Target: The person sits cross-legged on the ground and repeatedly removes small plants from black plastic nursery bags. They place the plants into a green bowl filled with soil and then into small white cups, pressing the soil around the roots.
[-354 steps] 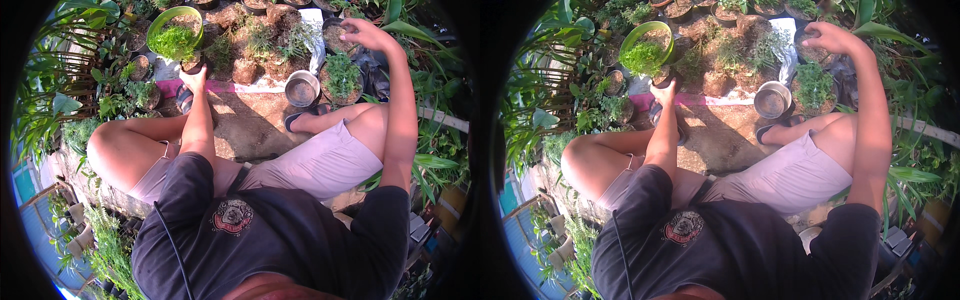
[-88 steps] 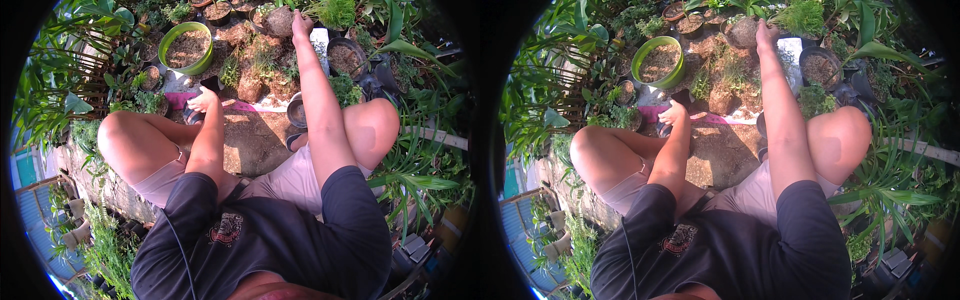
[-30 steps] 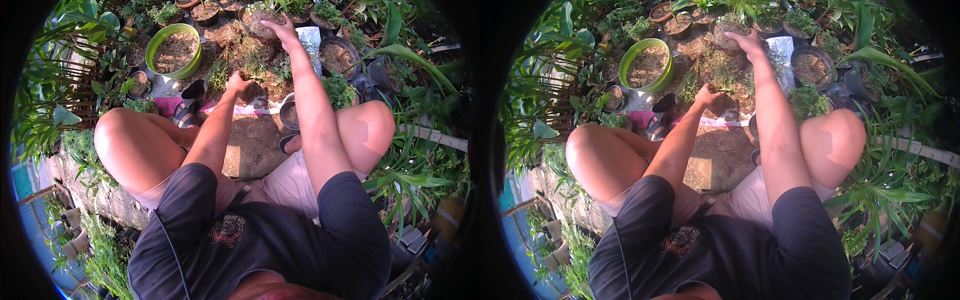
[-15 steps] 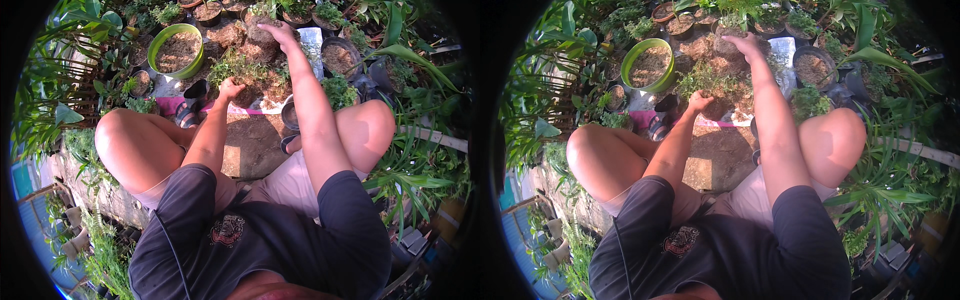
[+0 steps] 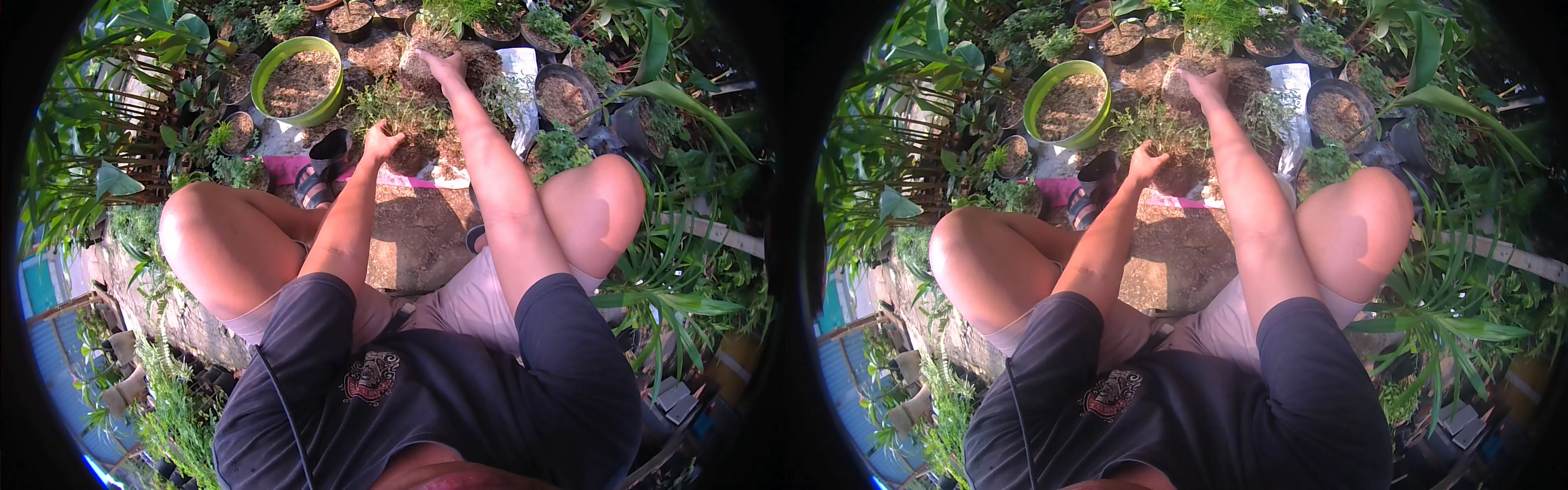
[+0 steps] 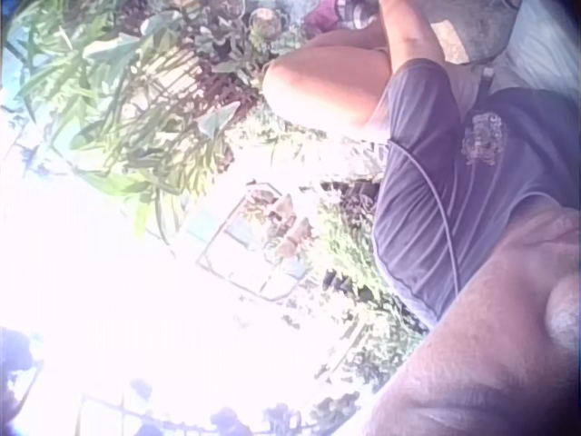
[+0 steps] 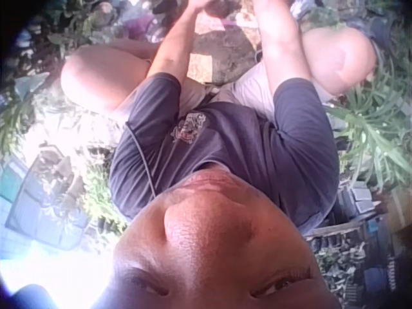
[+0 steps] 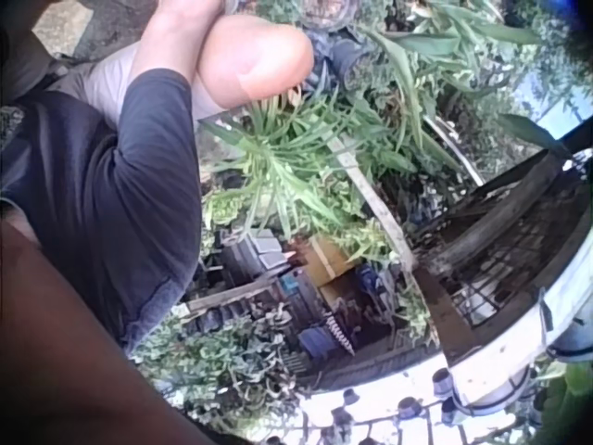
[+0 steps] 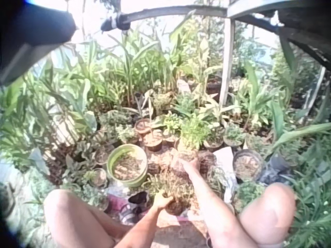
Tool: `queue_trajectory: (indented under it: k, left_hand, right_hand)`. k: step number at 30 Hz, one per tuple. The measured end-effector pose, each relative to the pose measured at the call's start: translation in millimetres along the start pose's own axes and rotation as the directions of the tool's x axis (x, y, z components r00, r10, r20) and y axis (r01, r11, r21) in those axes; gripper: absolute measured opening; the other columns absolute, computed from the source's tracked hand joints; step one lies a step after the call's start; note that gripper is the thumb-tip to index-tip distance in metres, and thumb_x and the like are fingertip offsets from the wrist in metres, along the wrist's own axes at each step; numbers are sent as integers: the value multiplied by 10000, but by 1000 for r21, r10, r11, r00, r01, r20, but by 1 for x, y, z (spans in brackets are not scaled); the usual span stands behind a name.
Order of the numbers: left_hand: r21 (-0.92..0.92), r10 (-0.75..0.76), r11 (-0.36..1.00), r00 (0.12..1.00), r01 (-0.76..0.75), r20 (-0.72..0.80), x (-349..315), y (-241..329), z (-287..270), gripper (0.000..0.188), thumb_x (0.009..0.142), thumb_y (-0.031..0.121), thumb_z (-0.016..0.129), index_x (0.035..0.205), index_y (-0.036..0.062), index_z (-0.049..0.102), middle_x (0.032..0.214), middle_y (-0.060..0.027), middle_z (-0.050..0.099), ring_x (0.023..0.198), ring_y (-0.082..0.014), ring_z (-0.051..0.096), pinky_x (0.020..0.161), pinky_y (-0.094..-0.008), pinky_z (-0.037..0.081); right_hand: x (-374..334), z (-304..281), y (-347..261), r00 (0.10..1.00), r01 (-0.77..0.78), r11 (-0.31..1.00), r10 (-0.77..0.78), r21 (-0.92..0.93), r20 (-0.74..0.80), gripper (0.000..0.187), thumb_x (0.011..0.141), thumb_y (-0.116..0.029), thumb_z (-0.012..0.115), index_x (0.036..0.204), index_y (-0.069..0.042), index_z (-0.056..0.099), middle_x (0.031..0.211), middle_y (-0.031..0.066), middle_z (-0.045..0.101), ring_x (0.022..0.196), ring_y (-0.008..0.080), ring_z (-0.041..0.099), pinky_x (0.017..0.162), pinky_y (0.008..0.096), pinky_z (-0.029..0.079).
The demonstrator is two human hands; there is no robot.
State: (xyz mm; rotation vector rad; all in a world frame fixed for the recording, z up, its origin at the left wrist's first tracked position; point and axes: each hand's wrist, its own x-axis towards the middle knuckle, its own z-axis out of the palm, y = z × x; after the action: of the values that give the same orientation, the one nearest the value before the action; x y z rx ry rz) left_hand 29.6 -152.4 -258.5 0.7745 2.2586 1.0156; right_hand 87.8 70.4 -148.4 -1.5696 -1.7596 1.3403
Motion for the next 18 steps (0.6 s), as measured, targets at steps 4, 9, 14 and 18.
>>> queue_trajectory:
  k: [4,9,14,18]
  left_hand:
    - [-325,-106,935,986,144,132,-12,12,-4,646,705,229,791,1217,-88,559,1012,-161,701,881,-213,671,815,-307,529]
    - [-204,-94,973,992,110,90,-22,26,-16,497,721,194,791,1101,-51,585,875,-113,701,769,-195,650,730,-305,526]
    - [-78,-60,995,997,64,48,-20,17,-11,566,731,191,779,1177,-83,564,958,-148,707,823,-204,669,763,-312,534]
    - [-177,-119,973,977,151,176,-4,-4,-4,657,733,187,776,1251,-125,518,1056,-185,697,939,-229,677,855,-317,527]
  right_hand:
    - [-2,8,3,998,41,999,-39,35,-39,1178,645,-507,853,1467,52,220,1482,272,330,1378,358,353,1151,407,304]
    - [2,22,0,991,33,983,-10,178,-131,1208,676,-451,853,1499,32,111,1548,267,168,1443,361,214,1193,429,216]
    - [-10,13,16,921,340,927,-363,-159,-145,1035,672,-343,862,1466,-58,261,1437,239,262,1365,391,270,1148,446,277]
    - [-22,5,25,902,405,836,-432,-370,10,867,654,-302,875,1379,-95,447,1343,200,357,1265,384,378,1080,450,371]
